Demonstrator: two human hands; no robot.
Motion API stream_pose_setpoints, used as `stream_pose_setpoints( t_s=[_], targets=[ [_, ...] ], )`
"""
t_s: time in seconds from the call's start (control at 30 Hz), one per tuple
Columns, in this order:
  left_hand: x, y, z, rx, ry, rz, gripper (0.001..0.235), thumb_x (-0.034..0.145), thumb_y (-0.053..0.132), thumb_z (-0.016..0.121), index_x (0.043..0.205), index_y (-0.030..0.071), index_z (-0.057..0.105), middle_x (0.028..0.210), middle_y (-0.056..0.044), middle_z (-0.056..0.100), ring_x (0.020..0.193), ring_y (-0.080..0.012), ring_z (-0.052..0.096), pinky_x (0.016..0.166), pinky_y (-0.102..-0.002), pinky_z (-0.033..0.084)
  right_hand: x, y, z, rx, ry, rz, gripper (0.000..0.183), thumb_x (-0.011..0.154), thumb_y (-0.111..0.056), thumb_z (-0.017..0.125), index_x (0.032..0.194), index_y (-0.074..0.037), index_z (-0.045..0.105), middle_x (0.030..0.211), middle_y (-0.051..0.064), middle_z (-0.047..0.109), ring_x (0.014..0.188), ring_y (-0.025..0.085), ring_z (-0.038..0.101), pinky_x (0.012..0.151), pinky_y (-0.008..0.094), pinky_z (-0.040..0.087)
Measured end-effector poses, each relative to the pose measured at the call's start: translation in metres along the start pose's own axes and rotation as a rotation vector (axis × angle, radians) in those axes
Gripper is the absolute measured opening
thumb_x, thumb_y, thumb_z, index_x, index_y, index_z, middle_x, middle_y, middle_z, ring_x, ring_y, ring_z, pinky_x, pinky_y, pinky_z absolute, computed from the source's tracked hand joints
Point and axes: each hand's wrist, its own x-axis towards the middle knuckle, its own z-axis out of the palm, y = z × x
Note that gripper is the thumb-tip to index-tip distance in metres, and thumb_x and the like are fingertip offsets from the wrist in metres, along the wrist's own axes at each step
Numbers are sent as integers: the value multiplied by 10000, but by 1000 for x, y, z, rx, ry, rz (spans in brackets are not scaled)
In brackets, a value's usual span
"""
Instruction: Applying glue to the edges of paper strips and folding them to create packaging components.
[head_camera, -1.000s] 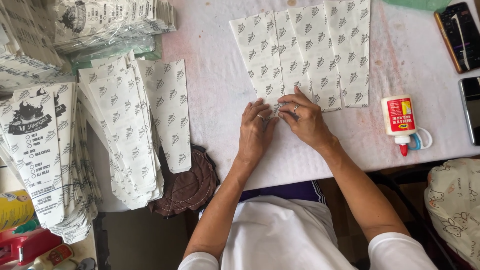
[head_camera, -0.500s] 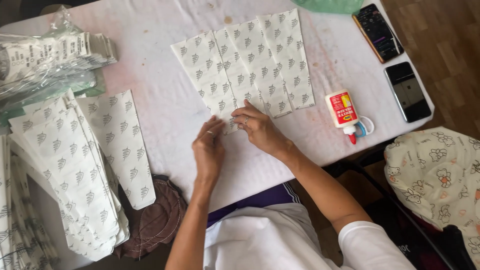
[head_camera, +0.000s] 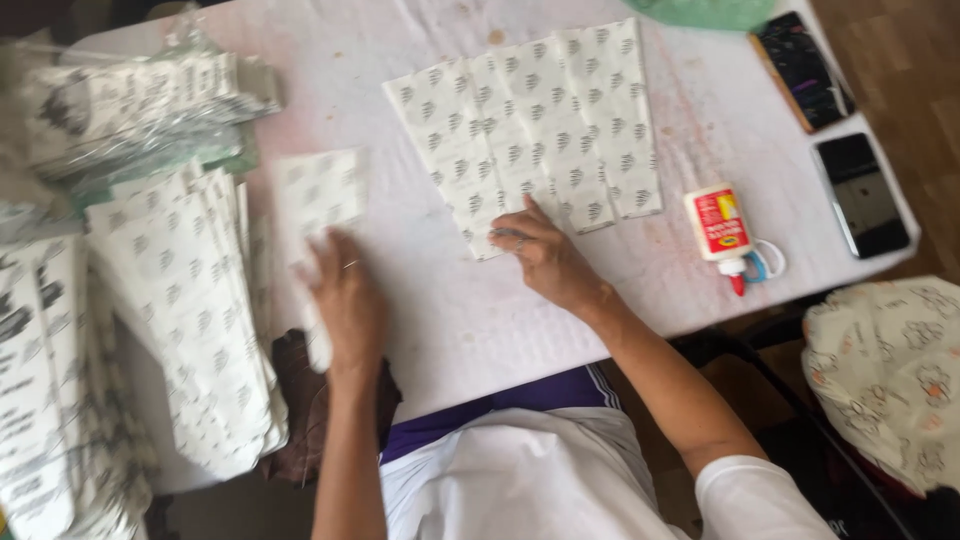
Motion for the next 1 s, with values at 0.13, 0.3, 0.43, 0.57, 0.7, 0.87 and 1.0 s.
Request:
stream_pose_setpoints(
  t_s=[0.13,0.3,0.43,0.57,0.7,0.87,1.0],
  targets=[
    [30,43,12,-203,15,16,612,817,-30,544,1429,-36,562,1518,-222,496,1388,-464,462,1057,-557,438,2,-3,-8,-25,-55,13,239,933,70,650,1105,-38,777,1210,95,710,1206,288,661,1235,537,276],
    [53,64,15,-510,-143,-25,572,849,-97,519,1419,-65,557,1530,-248,474,1432,-479,394,1052,-510,461,0,2,-5,-22,-65,31,270,938,73,649,1137,-55,779,1217,102,711,1215,281,660,1244,534,256],
    [57,63,9,-646,-157,-16,535,886,-9,679,1412,-24,582,1581,-231,409,1498,-448,265,1170,-489,385,-1,3,-4,-58,-68,16,261,942,60,652,1147,-50,770,1229,102,699,1218,293,656,1234,544,283],
    [48,49,2,-574,-142,42,650,856,277,824,1422,50,596,1564,-203,452,1514,-406,278,1226,-516,271,-1,2,-5,-66,-78,22,270,940,61,650,1151,-55,772,1230,103,701,1234,298,650,1230,558,290],
    [62,34,3,-568,-243,135,607,897,243,785,1453,102,584,1592,-145,430,1520,-355,264,1234,-529,198,-4,3,-5,-63,-90,28,264,948,48,647,1149,-67,774,1243,94,697,1249,287,641,1234,552,284],
    [78,18,14,-536,-288,209,658,875,297,796,1484,200,564,1620,-51,407,1542,-287,233,1250,-549,116,-2,1,-5,-68,-87,26,259,945,49,653,1146,-61,774,1247,104,694,1253,295,637,1232,562,284],
    [72,20,14,-527,-253,190,638,899,289,781,1490,198,559,1611,-63,425,1535,-280,257,1251,-543,101,0,-1,-6,-82,-75,5,292,921,95,644,1140,-52,769,1226,101,693,1266,299,615,1228,559,304]
  ],
)
